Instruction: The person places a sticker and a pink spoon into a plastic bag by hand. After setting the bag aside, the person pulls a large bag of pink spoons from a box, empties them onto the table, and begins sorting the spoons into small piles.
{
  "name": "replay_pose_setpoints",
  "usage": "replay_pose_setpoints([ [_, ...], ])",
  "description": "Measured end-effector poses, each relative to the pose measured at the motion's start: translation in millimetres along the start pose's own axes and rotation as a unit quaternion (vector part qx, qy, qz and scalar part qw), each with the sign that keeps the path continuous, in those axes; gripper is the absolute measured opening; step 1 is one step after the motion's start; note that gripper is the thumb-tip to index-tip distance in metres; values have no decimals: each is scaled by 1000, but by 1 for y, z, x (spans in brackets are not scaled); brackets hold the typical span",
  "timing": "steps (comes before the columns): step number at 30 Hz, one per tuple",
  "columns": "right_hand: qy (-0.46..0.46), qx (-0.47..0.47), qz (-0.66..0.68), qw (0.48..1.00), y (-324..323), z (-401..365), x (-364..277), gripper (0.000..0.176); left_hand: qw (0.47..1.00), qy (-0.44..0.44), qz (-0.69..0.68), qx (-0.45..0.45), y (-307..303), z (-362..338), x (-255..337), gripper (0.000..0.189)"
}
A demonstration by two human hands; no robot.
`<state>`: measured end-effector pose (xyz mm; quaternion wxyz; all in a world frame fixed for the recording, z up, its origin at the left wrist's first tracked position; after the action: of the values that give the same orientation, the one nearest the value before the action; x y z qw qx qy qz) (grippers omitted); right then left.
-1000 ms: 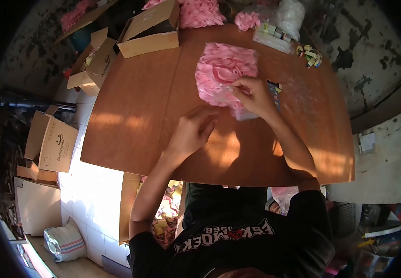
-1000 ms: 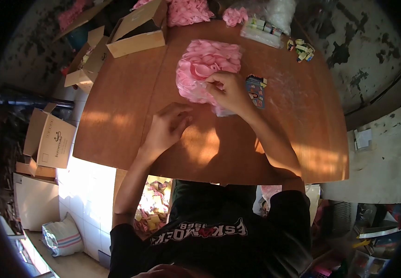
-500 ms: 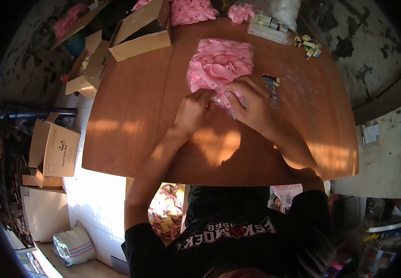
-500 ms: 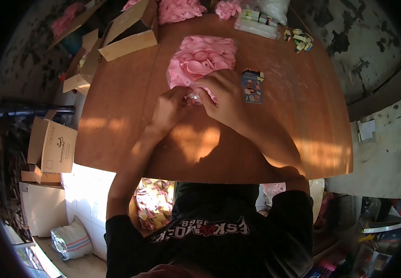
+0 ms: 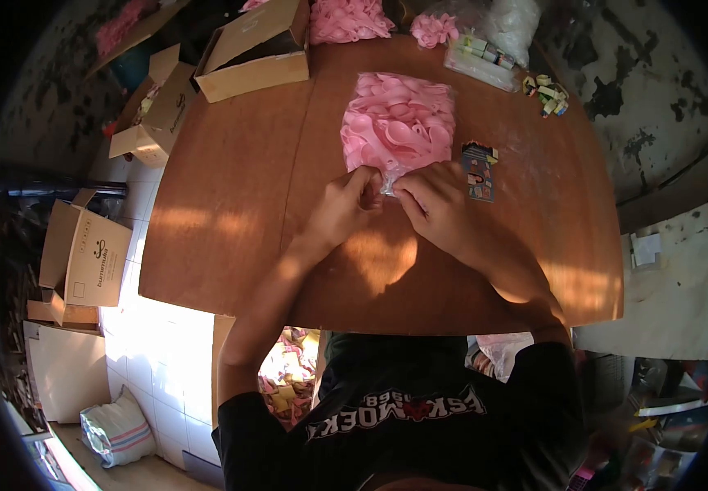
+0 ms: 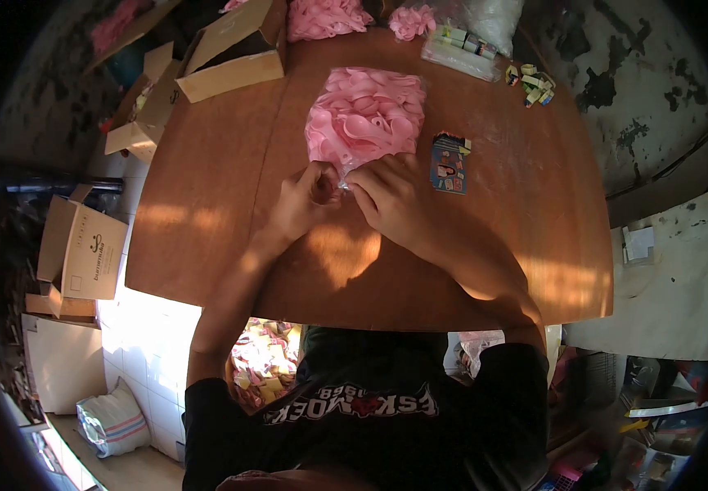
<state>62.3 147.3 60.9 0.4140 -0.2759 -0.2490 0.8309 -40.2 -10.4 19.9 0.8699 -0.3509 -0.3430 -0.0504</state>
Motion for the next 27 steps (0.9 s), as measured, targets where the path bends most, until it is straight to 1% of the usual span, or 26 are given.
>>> replay_pose_setpoints([
  [1,-19,-8,18,1000,1,4,-4,15,1000,0,0,7,0,0,-1,36],
  [2,-23,-11,18,1000,4,8,-7,15,1000,19,1,6,1,-1,-1,35],
  [3,-1,-35,38,999,9,11,-9,17,999,38,2,4,1,-2,-2,35],
  [4,23,-58,59,996,12,13,-10,20,999,36,0,7,1,-3,-3,35],
  [5,23,-77,55,995,10,16,-9,27,999,43,16,-4,1,-4,-4,34],
  [8,32,-99,56,993,15,15,-6,26,997,59,40,-7,2,-5,-9,32],
  [13,4,-121,25,992,21,13,-2,28,994,91,62,18,5,-5,-12,32],
  [15,-4,-126,15,992,22,11,1,30,992,110,39,44,7,-4,-12,30],
  [17,-25,-111,34,993,23,9,5,36,991,118,46,38,10,-6,-19,32],
  [18,-25,-111,34,993,23,7,8,36,990,128,53,33,8,-5,-19,34],
  [19,-7,-109,42,993,24,4,11,37,990,127,53,33,8,-4,-18,34],
  [20,10,-108,50,993,24,1,13,39,986,150,51,55,7,-4,-16,32],
  [21,9,-109,51,993,25,-2,15,39,980,174,50,77,5,-3,-13,30],
  [22,36,-101,77,991,27,-4,18,39,981,173,52,78,6,-4,-13,30],
  [23,65,-93,103,988,28,-6,20,39,972,204,73,92,6,-4,-12,28],
  [24,66,-92,104,988,28,-5,19,39,962,236,94,105,5,-5,-11,26],
  [26,110,-104,142,978,25,-3,17,41,957,246,122,95,5,-4,-11,26],
  [27,113,-101,142,978,23,-2,16,41,951,257,147,86,6,-4,-10,26],
])
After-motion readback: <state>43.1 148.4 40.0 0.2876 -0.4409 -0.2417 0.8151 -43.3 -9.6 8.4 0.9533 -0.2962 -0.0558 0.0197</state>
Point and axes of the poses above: each hand's wrist, its own z-axis towards the middle knuckle, its own y-axis out of the palm, x = y × z, the point moved 1 cm from there along z, towards the middle knuckle, and after that the axes turned 10 degrees about z, right-handed, at the moved point
